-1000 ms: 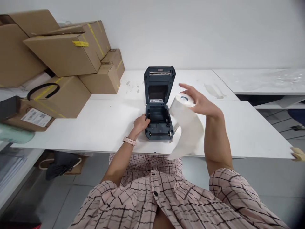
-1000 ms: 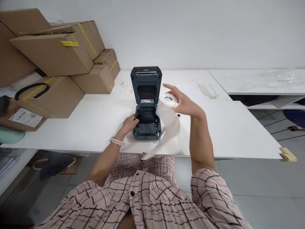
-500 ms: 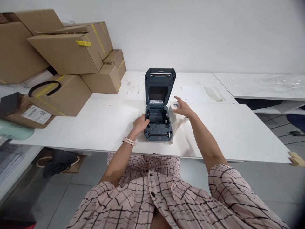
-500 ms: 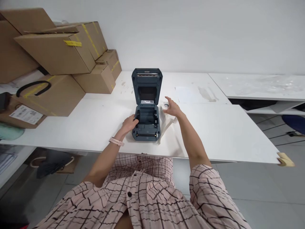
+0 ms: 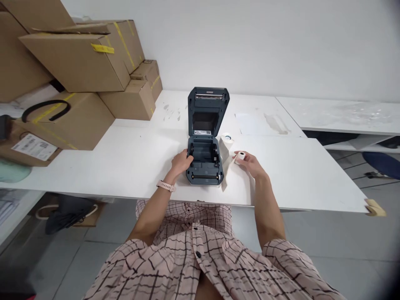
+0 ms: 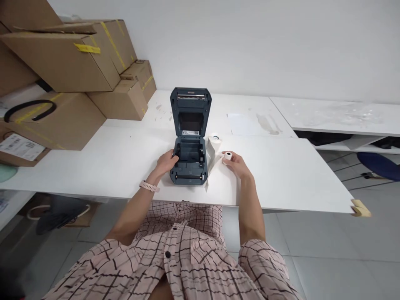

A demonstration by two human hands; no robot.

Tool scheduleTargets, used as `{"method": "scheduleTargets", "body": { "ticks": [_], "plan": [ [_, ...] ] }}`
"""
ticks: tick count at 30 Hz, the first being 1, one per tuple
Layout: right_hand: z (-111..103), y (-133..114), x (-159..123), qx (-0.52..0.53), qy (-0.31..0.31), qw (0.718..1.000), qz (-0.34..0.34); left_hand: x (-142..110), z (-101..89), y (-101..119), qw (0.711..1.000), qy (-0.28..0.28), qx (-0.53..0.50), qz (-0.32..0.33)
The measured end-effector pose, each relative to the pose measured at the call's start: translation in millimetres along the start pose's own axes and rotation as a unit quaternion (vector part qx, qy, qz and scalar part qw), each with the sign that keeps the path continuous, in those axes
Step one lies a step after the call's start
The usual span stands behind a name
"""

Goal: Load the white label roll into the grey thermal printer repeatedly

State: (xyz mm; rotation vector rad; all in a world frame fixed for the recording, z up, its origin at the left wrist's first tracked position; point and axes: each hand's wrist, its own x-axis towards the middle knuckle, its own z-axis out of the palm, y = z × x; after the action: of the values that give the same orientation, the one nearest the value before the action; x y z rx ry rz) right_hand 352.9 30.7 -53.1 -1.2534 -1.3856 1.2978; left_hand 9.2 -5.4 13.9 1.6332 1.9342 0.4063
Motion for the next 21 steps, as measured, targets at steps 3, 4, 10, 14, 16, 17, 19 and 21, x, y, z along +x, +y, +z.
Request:
{"method": "scheduleTargets", "body": {
  "ticks": [3,4,10,14,16,17,19,21],
  "plan": [
    [9,-38,-10,0.084,-0.039,0.988,-0.125,-2,-0.4,0,1.000,-0.006,-0.015,0.002],
    [14,-55,-13,0.093,-0.073,0.978,-0.170,-2,-0.4,0,1.000,-0.008,-0.018,0.005],
    [87,-134,6,-0.229,-0.313,0.898,-0.207,1,2.1,-1,1.000,0.005,-0.011,-0.003],
    [131,-116,29,-0.414,-0.312,0.832,-0.197,3,6.4,-5,0.999,0.014,-0.036,-0.001],
    [138,-100,29,-0.428,-0.284,0.832,-0.210,3,8.7,-7,0.998,0.015,-0.062,0.002],
    [139,-92,26,-0.422,-0.267,0.837,-0.223,3,9.9,-9,0.997,0.016,-0.077,0.003],
    [139,-83,15,-0.405,-0.230,0.847,-0.257,3,12.0,-11,0.993,0.022,-0.112,0.004],
    [138,-79,0,-0.396,-0.196,0.849,-0.291,2,13.7,-13,0.989,0.028,-0.144,0.003]
  ]
}}
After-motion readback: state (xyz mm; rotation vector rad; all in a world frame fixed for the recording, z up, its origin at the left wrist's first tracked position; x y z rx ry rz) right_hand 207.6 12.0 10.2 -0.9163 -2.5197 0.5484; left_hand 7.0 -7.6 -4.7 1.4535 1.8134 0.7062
